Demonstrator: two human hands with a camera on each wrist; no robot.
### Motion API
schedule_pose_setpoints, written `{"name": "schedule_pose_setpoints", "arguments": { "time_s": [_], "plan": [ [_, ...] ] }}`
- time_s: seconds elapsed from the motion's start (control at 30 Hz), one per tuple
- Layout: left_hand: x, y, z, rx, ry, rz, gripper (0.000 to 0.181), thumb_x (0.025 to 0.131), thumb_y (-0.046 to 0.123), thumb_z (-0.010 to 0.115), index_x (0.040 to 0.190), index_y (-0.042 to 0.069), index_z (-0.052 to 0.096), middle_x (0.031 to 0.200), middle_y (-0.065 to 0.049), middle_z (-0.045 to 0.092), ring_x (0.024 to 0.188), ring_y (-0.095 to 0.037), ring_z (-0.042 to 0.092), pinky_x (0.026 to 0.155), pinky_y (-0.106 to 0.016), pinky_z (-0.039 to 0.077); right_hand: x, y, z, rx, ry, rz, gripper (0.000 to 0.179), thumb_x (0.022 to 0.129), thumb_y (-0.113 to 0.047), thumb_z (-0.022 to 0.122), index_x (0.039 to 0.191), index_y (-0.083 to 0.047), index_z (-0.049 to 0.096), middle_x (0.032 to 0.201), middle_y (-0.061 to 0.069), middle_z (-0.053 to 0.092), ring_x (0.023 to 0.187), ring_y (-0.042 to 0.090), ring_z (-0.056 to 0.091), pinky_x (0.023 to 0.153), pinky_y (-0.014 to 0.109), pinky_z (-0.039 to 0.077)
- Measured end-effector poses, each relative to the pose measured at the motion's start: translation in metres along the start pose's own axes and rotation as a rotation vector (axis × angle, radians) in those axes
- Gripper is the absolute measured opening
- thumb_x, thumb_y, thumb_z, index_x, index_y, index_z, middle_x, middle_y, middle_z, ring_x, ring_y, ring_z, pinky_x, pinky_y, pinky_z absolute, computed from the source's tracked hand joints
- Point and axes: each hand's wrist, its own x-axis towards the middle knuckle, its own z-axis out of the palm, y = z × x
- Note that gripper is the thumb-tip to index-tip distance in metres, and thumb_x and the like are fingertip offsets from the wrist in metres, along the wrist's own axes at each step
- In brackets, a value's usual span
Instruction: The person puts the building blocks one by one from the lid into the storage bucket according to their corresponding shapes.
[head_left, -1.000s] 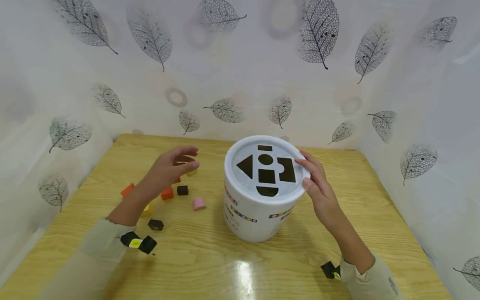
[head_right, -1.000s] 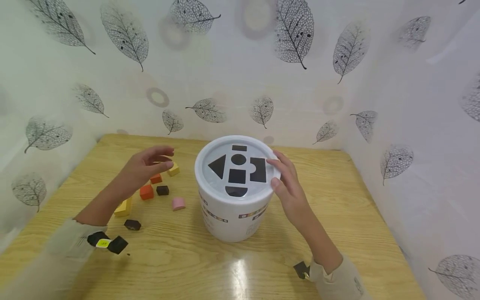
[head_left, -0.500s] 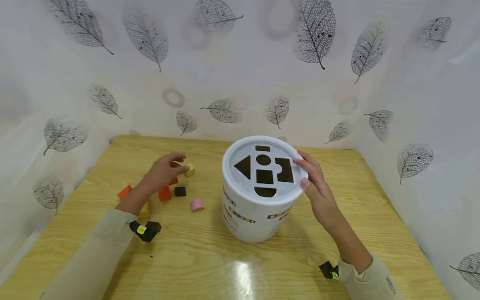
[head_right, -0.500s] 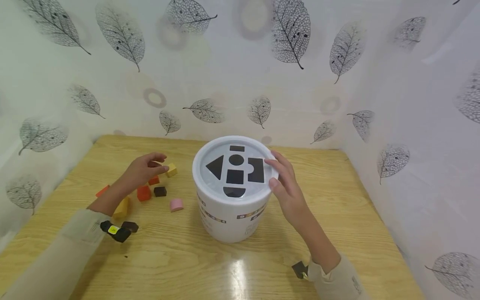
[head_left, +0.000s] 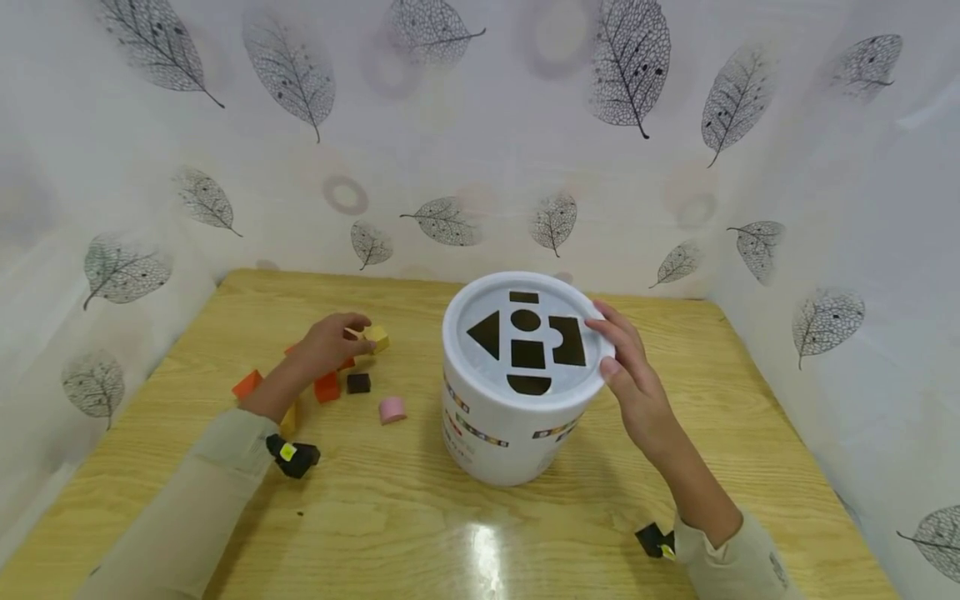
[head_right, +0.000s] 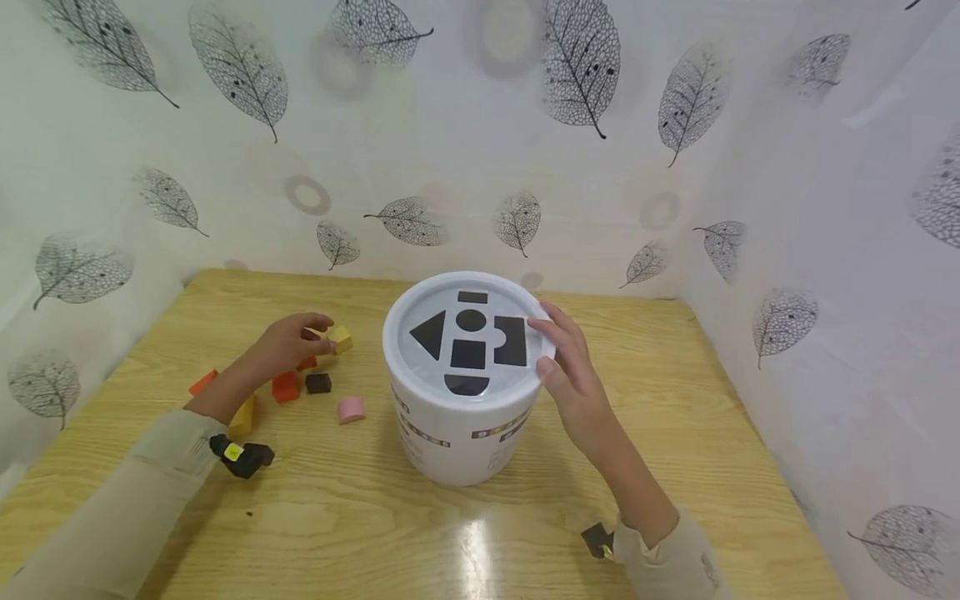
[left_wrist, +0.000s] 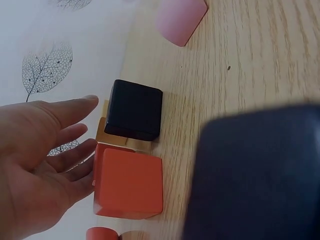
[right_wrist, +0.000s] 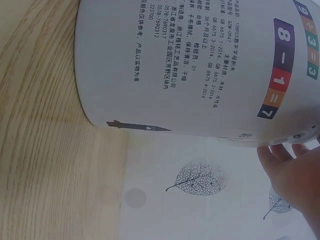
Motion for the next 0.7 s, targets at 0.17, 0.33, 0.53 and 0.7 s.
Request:
{"name": "schedule_pose_setpoints", "arguments": {
  "time_s": [0.17, 0.33, 0.53, 0.7],
  "plan": [
    [0.0017, -0.0012, 0.0007, -0.003, -0.009, 0.002, 0.052, 0.099, 0.020, 0.066, 0.142, -0.003, 0.050, 0.141, -0.026, 0.052, 0.124, -0.042, 0.055, 0.091, -0.045, 0.057, 0.0002, 0.0004, 0.0009, -0.005, -0.005, -0.013, 0.043, 0.105, -0.009, 0.036, 0.147, 0.000, 0.043, 0.166, 0.006, 0.020, 0.151, 0.019, 0.021, 0.115, 0.015, 0.031],
    [0.0037, -0.0026, 0.0001, 0.025, 0.001, 0.015, 0.051, 0.098, 0.018, 0.066, 0.141, -0.004, 0.051, 0.140, -0.027, 0.053, 0.122, -0.042, 0.057, 0.089, -0.045, 0.057, 0.0000, 0.0001, 0.0013, -0.011, -0.008, -0.002, 0.044, 0.105, -0.010, 0.036, 0.147, 0.001, 0.041, 0.166, 0.004, 0.020, 0.152, 0.019, 0.020, 0.114, 0.015, 0.031],
    [0.0075, -0.0026, 0.0032, 0.020, -0.014, 0.006, 0.052, 0.098, 0.017, 0.066, 0.142, -0.005, 0.049, 0.137, -0.028, 0.054, 0.121, -0.042, 0.058, 0.081, -0.040, 0.059, -0.0004, 0.0009, 0.0005, -0.012, -0.001, -0.008, 0.043, 0.105, -0.009, 0.036, 0.147, 0.000, 0.042, 0.166, 0.005, 0.020, 0.151, 0.019, 0.021, 0.114, 0.015, 0.031],
    [0.0099, -0.0029, 0.0058, 0.028, 0.001, 0.007, 0.049, 0.097, 0.014, 0.066, 0.139, -0.005, 0.050, 0.134, -0.029, 0.055, 0.119, -0.042, 0.059, 0.079, -0.038, 0.060, -0.0003, 0.0005, 0.0007, 0.001, 0.000, -0.012, 0.043, 0.105, -0.009, 0.036, 0.147, 0.001, 0.042, 0.166, 0.007, 0.020, 0.151, 0.019, 0.021, 0.114, 0.015, 0.031]
  ]
}}
